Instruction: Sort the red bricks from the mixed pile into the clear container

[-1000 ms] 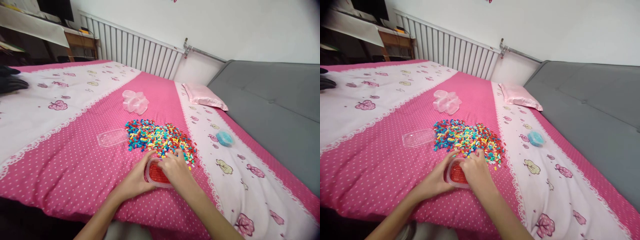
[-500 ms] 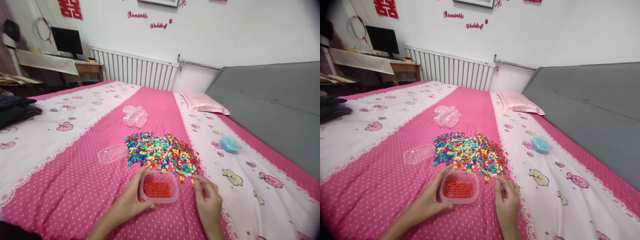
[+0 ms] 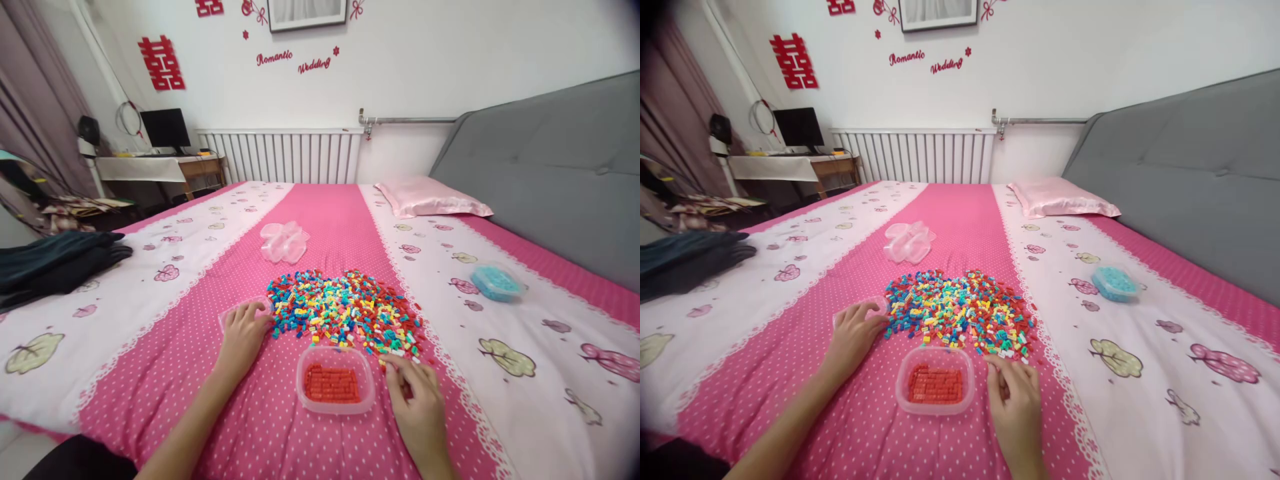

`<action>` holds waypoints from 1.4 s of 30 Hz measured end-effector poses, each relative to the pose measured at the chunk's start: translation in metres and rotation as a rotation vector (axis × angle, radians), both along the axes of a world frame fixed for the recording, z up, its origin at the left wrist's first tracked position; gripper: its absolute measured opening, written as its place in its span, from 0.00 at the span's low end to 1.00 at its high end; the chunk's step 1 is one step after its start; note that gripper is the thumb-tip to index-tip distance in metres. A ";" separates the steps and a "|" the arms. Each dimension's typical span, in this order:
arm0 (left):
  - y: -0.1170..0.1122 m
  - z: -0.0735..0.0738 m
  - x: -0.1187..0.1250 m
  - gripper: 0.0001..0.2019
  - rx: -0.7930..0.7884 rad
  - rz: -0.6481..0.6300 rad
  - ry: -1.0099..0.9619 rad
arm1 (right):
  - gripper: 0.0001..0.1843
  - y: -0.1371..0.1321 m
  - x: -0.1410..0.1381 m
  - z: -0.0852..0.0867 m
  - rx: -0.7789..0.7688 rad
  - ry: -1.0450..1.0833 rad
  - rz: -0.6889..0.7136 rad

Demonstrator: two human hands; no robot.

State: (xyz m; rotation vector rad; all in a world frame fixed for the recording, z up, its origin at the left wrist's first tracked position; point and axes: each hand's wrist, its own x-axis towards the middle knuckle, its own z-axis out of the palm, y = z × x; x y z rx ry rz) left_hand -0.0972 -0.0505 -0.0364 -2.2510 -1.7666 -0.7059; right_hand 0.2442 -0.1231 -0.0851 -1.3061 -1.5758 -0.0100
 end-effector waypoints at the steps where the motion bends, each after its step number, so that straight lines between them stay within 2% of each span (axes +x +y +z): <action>1: 0.001 -0.003 0.002 0.09 0.006 0.006 0.035 | 0.14 0.000 0.000 0.000 -0.008 -0.001 0.001; 6: 0.003 -0.009 0.005 0.09 0.033 0.017 0.125 | 0.13 0.002 -0.001 0.000 -0.023 -0.004 -0.002; 12: 0.011 -0.010 0.005 0.06 0.068 0.010 0.095 | 0.12 0.001 -0.002 0.002 -0.019 -0.013 0.012; 17: 0.004 -0.006 0.008 0.08 0.146 -0.029 -0.020 | 0.11 0.001 -0.003 0.004 -0.022 0.026 0.032; 24: -0.010 -0.001 0.010 0.10 0.318 -0.017 -0.312 | 0.12 0.001 -0.004 0.013 -0.031 0.024 0.023; 27: -0.028 0.004 0.019 0.07 0.344 -0.083 -0.399 | 0.14 -0.006 -0.004 0.029 -0.035 0.020 0.045; 30: -0.057 0.013 0.034 0.04 0.325 -0.207 -0.435 | 0.14 -0.017 -0.005 0.054 -0.058 0.016 0.107; 32: -0.074 0.022 0.047 0.01 0.305 -0.355 -0.478 | 0.15 -0.025 -0.010 0.075 -0.115 0.071 0.210; 34: -0.083 0.034 0.060 0.03 0.282 -0.486 -0.545 | 0.14 -0.029 -0.018 0.097 -0.202 0.149 0.334; 36: -0.084 0.046 0.073 0.03 0.220 -0.553 -0.578 | 0.11 -0.028 -0.031 0.118 -0.268 0.141 0.449; 38: -0.078 0.055 0.083 0.04 0.140 -0.587 -0.578 | 0.08 -0.024 -0.047 0.134 -0.310 0.087 0.499; 42: -0.061 0.059 0.094 0.08 0.012 -0.486 -0.583 | 0.10 -0.009 -0.069 0.145 -0.433 -0.187 0.335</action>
